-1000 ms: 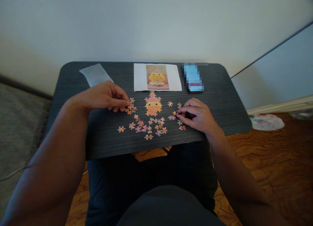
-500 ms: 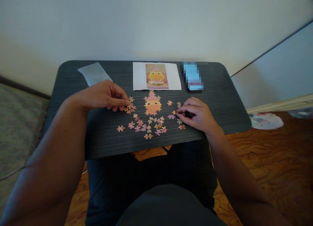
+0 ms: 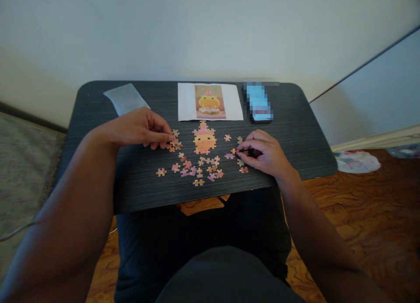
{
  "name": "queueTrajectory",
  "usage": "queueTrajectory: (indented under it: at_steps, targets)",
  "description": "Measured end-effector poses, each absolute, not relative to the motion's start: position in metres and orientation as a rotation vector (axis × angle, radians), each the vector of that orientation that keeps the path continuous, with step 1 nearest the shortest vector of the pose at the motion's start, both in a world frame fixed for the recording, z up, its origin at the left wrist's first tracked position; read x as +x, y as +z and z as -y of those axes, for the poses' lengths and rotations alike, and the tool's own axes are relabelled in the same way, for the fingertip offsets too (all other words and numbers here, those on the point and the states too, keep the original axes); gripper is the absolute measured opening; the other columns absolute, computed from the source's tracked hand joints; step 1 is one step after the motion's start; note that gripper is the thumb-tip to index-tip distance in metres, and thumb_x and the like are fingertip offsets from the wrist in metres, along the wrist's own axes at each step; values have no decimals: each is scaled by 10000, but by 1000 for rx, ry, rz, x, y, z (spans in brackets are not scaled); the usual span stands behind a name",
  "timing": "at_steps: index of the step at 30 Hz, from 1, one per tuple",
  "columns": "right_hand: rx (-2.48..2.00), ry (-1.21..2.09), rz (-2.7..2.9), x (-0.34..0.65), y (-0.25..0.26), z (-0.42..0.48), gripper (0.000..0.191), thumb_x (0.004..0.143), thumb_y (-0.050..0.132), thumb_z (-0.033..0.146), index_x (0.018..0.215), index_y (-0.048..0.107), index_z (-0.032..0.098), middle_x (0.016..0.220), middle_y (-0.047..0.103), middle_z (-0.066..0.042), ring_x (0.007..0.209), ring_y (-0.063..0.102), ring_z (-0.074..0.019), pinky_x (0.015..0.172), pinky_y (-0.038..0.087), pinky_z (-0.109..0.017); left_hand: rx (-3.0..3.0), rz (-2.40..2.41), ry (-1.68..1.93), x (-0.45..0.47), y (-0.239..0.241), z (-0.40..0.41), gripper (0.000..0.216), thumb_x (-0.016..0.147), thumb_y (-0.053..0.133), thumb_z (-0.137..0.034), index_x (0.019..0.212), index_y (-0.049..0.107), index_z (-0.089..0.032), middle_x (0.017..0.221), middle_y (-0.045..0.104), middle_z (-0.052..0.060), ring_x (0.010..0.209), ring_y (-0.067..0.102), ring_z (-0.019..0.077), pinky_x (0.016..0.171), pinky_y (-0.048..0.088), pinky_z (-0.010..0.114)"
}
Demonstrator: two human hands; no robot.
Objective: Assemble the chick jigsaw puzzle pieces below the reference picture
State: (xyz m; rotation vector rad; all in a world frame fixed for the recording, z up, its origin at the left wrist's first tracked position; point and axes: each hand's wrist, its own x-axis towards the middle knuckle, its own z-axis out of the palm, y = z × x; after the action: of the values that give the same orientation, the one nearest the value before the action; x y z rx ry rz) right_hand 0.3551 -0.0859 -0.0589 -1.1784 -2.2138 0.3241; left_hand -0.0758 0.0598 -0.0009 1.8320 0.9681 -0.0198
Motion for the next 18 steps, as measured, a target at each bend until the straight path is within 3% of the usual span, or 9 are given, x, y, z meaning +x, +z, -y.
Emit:
queueTrajectory:
  at_steps: [13, 18]
  targets:
    - [-1146, 395, 2201, 354, -53, 85, 82, 1042, 847, 249, 1076, 796, 304, 1055, 822, -25, 987, 787, -261, 864, 598, -428, 1848, -948, -47, -78, -4, -63, 439, 984, 872, -574, 1064, 942, -148, 825, 856, 119, 639, 696, 163, 564, 502, 244]
    - [-1179, 503, 2144, 355, -51, 85, 31, 1032, 847, 275, 1031, 822, 294, 972, 846, -15, 867, 781, -233, 803, 579, -402, 1855, -949, -29, -77, -2, -61, 424, 997, 860, -551, 1049, 943, -139, 796, 840, 117, 632, 683, 174, 543, 503, 258]
